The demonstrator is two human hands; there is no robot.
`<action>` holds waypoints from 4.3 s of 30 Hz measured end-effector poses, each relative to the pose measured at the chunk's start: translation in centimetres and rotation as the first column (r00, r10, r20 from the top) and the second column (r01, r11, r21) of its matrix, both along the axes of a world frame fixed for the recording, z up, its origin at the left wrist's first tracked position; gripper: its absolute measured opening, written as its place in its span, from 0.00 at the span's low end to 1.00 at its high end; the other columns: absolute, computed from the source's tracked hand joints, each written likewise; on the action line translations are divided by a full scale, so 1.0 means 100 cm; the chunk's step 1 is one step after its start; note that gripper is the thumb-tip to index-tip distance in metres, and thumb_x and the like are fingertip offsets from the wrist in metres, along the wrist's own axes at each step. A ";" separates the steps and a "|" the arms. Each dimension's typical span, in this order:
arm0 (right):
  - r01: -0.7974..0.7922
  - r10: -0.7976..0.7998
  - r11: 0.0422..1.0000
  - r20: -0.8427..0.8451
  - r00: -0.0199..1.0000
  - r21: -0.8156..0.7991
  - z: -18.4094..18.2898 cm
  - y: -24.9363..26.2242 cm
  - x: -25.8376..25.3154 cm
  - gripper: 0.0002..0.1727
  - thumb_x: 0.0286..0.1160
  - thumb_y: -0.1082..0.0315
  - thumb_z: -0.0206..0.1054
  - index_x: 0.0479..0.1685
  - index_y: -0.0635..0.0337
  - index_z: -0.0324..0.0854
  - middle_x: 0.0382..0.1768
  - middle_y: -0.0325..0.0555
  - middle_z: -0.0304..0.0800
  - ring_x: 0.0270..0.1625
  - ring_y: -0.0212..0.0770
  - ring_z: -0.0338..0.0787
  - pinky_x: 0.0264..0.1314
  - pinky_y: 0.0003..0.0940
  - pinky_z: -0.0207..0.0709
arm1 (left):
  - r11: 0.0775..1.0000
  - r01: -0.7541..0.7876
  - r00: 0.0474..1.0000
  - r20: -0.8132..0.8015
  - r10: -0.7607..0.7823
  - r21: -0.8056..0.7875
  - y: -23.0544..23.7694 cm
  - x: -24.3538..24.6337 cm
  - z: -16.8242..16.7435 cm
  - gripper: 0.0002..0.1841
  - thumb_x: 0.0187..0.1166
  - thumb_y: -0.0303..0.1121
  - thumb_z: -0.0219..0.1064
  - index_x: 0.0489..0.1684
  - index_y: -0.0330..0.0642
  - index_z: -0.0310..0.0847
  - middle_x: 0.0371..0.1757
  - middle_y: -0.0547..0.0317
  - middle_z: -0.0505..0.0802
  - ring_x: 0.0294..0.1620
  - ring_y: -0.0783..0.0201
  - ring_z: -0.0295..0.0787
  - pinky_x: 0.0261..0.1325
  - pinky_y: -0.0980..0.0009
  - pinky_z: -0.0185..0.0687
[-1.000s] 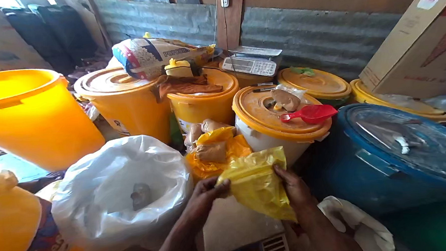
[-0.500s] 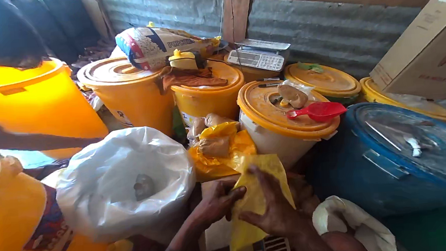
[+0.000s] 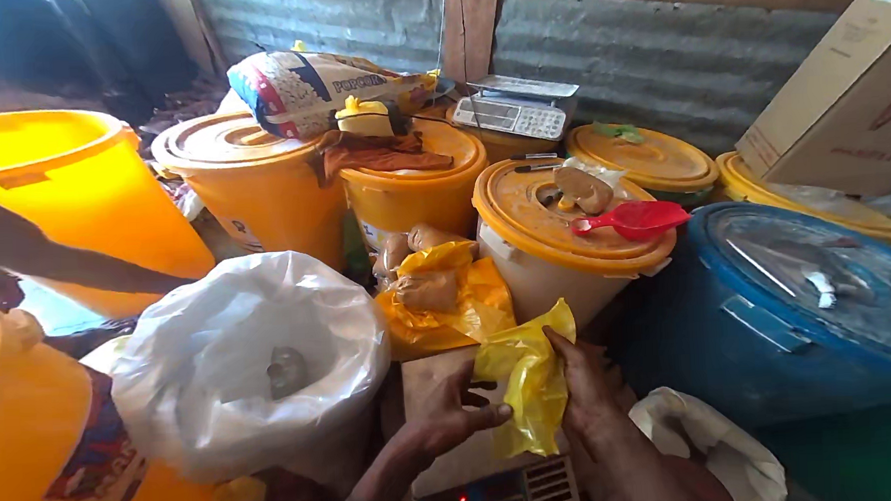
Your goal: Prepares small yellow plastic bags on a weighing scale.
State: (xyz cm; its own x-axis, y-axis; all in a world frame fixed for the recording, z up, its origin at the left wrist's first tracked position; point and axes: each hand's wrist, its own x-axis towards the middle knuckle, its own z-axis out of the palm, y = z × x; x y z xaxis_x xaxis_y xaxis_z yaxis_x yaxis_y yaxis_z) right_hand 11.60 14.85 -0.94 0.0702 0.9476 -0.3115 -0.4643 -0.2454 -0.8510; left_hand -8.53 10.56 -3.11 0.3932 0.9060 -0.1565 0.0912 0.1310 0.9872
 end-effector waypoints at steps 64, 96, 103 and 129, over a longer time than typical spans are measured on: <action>-0.427 0.179 0.896 0.979 0.094 -0.123 -0.013 0.022 -0.017 0.30 0.79 0.57 0.67 0.79 0.59 0.74 0.67 0.59 0.87 0.71 0.58 0.86 0.74 0.59 0.75 | 0.749 -0.370 0.860 -0.102 0.500 0.550 -0.014 0.014 0.001 0.17 0.86 0.42 0.62 0.26 0.47 0.87 0.18 0.72 0.83 0.19 0.80 0.78 0.23 0.80 0.74; -0.450 0.330 0.835 0.365 0.871 0.318 -0.014 -0.010 0.001 0.08 0.79 0.65 0.71 0.39 0.61 0.85 0.28 0.37 0.87 0.29 0.29 0.85 0.36 0.25 0.82 | 0.948 -0.318 0.928 0.209 0.309 0.009 -0.005 0.016 -0.003 0.05 0.76 0.25 0.73 0.42 0.34 0.86 0.33 0.57 0.93 0.34 0.66 0.91 0.43 0.68 0.90; -0.552 0.407 0.760 0.412 0.815 0.343 -0.021 -0.011 -0.002 0.12 0.76 0.65 0.74 0.49 0.64 0.81 0.36 0.42 0.88 0.37 0.32 0.88 0.40 0.26 0.85 | 0.950 -0.311 0.933 0.180 0.311 -0.030 -0.005 0.017 -0.003 0.08 0.85 0.31 0.66 0.44 0.36 0.89 0.36 0.56 0.94 0.37 0.66 0.92 0.46 0.68 0.91; -0.538 0.378 0.792 0.460 0.804 0.289 -0.013 -0.009 0.003 0.12 0.80 0.64 0.70 0.51 0.63 0.84 0.39 0.41 0.89 0.39 0.32 0.89 0.41 0.28 0.86 | 0.896 -0.409 0.830 0.339 0.443 -0.170 -0.001 0.008 0.003 0.04 0.75 0.22 0.72 0.40 0.35 0.82 0.34 0.53 0.92 0.33 0.64 0.90 0.41 0.66 0.90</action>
State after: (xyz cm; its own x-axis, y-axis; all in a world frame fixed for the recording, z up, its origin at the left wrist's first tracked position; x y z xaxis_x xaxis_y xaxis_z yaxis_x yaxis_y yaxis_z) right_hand 11.91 13.90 -2.20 -0.3739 0.9264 0.0443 -0.0240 0.0381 -0.9990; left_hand -7.75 10.43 -2.78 0.0151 0.9860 -0.1660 -0.3521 0.1607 0.9221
